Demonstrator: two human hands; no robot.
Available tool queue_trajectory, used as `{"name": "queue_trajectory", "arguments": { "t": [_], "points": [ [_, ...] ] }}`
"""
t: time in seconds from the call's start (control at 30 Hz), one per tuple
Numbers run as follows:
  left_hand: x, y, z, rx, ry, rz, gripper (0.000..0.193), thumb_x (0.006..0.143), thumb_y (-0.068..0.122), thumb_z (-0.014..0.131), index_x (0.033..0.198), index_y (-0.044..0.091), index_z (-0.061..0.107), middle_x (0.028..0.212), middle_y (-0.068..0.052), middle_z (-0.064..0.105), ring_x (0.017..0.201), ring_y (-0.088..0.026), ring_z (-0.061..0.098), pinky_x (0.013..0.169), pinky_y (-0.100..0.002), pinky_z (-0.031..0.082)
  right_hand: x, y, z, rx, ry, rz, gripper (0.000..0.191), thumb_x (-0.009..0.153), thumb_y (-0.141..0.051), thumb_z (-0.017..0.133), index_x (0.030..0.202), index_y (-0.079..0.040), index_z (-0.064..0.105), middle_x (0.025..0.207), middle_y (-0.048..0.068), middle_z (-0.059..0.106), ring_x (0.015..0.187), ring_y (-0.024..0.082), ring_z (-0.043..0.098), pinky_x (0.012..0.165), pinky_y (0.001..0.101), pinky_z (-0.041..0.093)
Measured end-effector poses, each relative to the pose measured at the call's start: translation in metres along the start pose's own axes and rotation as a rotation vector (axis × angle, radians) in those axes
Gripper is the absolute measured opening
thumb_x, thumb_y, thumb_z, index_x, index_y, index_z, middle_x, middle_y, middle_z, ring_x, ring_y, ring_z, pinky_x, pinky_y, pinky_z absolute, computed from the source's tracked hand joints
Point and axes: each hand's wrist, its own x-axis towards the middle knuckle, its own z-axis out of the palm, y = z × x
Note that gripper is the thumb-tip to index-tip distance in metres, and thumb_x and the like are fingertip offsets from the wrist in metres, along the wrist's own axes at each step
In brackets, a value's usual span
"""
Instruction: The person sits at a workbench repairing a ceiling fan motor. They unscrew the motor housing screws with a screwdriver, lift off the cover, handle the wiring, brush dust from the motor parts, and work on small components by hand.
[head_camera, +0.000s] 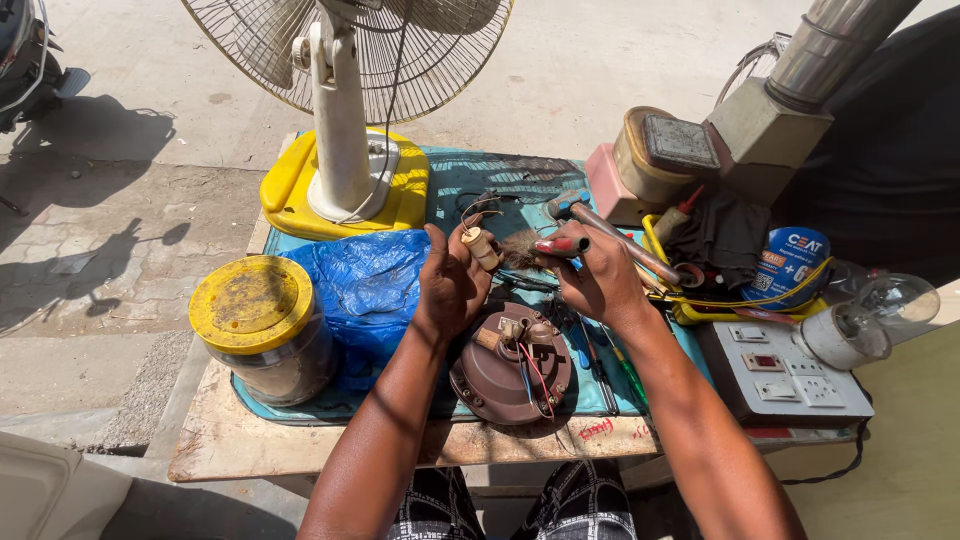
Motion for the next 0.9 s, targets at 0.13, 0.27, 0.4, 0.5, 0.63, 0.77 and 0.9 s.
{"name": "queue_trajectory", "arguments": {
  "t": [0.13,0.27,0.4,0.5,0.63,0.77,0.9],
  "points": [
    [-0.001,-0.005,-0.006,-0.003,-0.044,-0.06,0.08,0.098,0.071,0.042,0.143,0.005,0.048,0.112,-0.009,0.062,0.111,-0.027,0.059,0.104,-0.045,0.042,-0.001,-0.001,0.004,0.172,-0.034,-0.005,0.028,0.083,0.001,0.078,0.106,-0.008,0.065,0.102,0.01,0.073,0.092,0.031,0.074,0.079,0.039,0.059],
    [0.002,-0.009,-0.017,-0.063,-0.05,0.053,0.062,0.109,0.055,0.045,0.14,0.001,0.05,0.114,-0.01,0.062,0.112,-0.025,0.061,0.111,-0.047,0.046,-0.005,0.007,0.001,-0.178,-0.068,0.09,0.034,0.076,0.004,0.079,0.107,-0.002,0.067,0.1,0.014,0.072,0.092,0.036,0.071,0.078,0.0416,0.056],
    [0.006,-0.013,-0.023,0.029,0.026,0.057,0.04,0.113,0.033,0.048,0.138,0.002,0.051,0.116,-0.009,0.06,0.112,-0.025,0.063,0.113,-0.05,0.049,-0.026,0.013,-0.015,0.014,0.219,0.41,0.024,0.093,-0.001,0.084,0.116,-0.006,0.075,0.097,0.011,0.075,0.086,0.023,0.072,0.08,0.0346,0.055],
    [0.007,-0.014,-0.018,0.051,-0.03,0.05,0.035,0.113,0.03,0.05,0.132,0.0,0.051,0.122,-0.013,0.061,0.122,-0.032,0.063,0.114,-0.052,0.049,-0.039,0.006,-0.015,0.287,0.359,0.336,0.023,0.096,0.002,0.079,0.115,-0.002,0.066,0.118,0.013,0.064,0.11,0.024,0.066,0.097,0.0354,0.056],
    [0.001,-0.004,-0.005,0.024,-0.116,-0.008,0.04,0.112,0.031,0.048,0.135,-0.001,0.051,0.14,-0.021,0.061,0.128,-0.032,0.061,0.114,-0.049,0.05,-0.033,-0.011,0.0,0.316,0.37,0.192,0.028,0.097,0.002,0.079,0.115,-0.004,0.057,0.12,0.008,0.071,0.117,0.025,0.07,0.107,0.0378,0.056],
    [-0.006,0.005,0.006,0.09,-0.178,-0.009,0.047,0.111,0.033,0.047,0.144,-0.001,0.048,0.144,-0.018,0.057,0.13,-0.028,0.061,0.113,-0.048,0.05,-0.006,-0.022,0.011,0.249,0.186,0.176,0.031,0.09,0.003,0.081,0.112,-0.005,0.06,0.112,0.013,0.071,0.111,0.028,0.07,0.098,0.0381,0.054],
    [-0.006,0.001,0.01,0.133,-0.201,-0.016,0.048,0.113,0.033,0.045,0.146,-0.002,0.046,0.146,-0.019,0.056,0.131,-0.028,0.06,0.113,-0.048,0.049,0.014,-0.016,-0.013,0.097,-0.03,0.059,0.033,0.087,0.003,0.083,0.111,-0.005,0.062,0.101,0.01,0.071,0.092,0.025,0.071,0.08,0.0346,0.056]
  ]
}}
